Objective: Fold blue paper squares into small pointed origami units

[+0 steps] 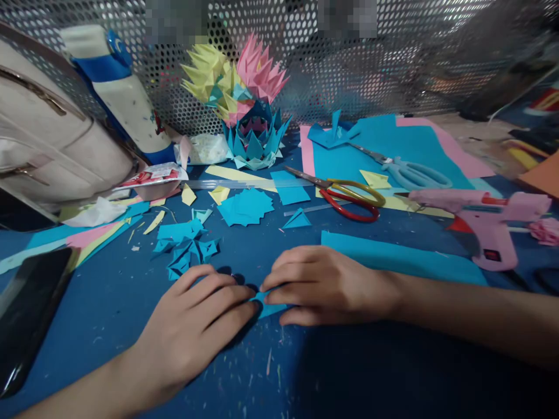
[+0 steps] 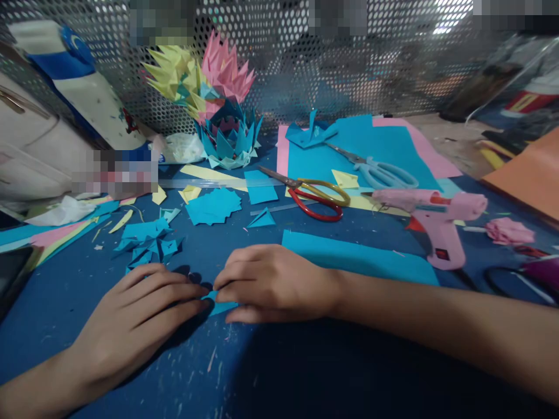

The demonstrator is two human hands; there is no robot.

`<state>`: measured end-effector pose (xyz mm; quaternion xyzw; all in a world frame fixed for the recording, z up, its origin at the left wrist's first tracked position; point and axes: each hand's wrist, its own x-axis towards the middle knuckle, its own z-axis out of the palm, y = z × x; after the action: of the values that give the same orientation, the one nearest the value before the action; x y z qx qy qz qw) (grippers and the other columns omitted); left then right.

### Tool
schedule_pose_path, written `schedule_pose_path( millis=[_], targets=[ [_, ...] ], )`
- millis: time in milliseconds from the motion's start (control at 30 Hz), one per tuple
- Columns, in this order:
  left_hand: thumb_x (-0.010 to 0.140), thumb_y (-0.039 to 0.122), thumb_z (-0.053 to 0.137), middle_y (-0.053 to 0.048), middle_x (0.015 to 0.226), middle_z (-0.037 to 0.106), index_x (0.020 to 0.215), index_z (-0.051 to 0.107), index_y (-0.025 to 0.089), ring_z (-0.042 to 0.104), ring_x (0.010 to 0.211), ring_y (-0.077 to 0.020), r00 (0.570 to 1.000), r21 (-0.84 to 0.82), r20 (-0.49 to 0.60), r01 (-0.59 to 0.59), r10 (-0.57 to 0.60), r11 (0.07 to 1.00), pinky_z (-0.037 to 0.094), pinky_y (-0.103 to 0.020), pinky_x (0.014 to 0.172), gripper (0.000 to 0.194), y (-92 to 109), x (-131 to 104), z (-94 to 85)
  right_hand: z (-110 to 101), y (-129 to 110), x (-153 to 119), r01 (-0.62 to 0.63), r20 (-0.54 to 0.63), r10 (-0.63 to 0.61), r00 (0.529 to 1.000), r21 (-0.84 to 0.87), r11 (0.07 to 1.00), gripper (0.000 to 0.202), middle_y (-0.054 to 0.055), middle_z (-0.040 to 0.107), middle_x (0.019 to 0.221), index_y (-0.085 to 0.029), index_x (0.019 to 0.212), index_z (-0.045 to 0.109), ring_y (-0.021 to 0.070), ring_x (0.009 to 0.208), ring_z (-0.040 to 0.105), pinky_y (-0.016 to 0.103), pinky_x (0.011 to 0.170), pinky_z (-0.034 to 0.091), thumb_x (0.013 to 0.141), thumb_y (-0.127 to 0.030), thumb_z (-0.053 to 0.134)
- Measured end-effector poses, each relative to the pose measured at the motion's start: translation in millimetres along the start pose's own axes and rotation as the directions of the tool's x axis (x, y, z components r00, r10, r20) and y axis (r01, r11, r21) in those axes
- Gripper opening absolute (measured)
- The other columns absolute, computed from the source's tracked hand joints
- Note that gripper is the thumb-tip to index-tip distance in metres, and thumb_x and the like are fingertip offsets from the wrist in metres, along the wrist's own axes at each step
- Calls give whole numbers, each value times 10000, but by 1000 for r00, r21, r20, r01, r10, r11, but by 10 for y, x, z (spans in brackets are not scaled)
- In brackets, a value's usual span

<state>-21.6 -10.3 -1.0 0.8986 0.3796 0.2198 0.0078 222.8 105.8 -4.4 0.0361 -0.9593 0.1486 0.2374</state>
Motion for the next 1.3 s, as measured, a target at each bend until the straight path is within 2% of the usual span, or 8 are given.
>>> schedule_pose_path(
  millis=[133, 400, 800, 1067, 1300],
  targets=[
    [1048, 132, 396, -38, 1118, 720, 1131, 668, 186, 621, 1047, -194, 1000, 51, -25, -10, 12, 999, 374, -396, 991, 290, 8, -17, 13, 2, 1, -7, 0, 16, -1, 1000, 47, 999, 199, 75, 684, 1158, -138, 1121, 629, 131, 1070, 617, 297, 978, 515, 985, -274, 580],
    [1056, 132, 390, -36, 1107, 726, 1093, 692, 164, 599, 1035, -199, 999, -9, -43, -14, 13, 1000, 363, -415, 993, 306, 10, -14, 20, -8, -3, 5, -25, 38, 21, 999, 90, 996, 169, 72, 696, 1140, -157, 1107, 639, 128, 1051, 624, 291, 958, 526, 999, -257, 556],
    [1025, 112, 477, -26, 994, 741, 1057, 720, 180, 608, 946, -196, 995, 62, -38, -86, 89, 994, 374, -400, 958, 254, 13, 44, -7, -18, 11, 21, 7, 35, -9, 999, 62, 998, 179, 62, 709, 1126, -129, 1090, 665, 153, 1009, 619, 305, 937, 516, 982, -246, 584],
    [1035, 137, 470, -13, 990, 743, 1078, 720, 194, 601, 951, -187, 995, 109, -12, -102, 103, 989, 348, -406, 1001, 261, 34, 49, -26, -5, -5, 26, 33, 44, -31, 999, -40, 999, 196, 35, 691, 1156, -182, 1128, 653, 141, 1026, 599, 305, 933, 488, 1013, -278, 525],
    [1043, 135, 308, -90, 1063, 738, 1126, 705, 107, 604, 1026, -241, 995, 267, 36, -101, 95, 958, 294, -439, 1075, 407, 282, -1, -60, -5, -129, 32, -29, 135, 66, 989, -263, 964, 256, -5, 635, 1254, -272, 1218, 632, 179, 1154, 518, 343, 942, 419, 1021, -359, 495]
  ],
)
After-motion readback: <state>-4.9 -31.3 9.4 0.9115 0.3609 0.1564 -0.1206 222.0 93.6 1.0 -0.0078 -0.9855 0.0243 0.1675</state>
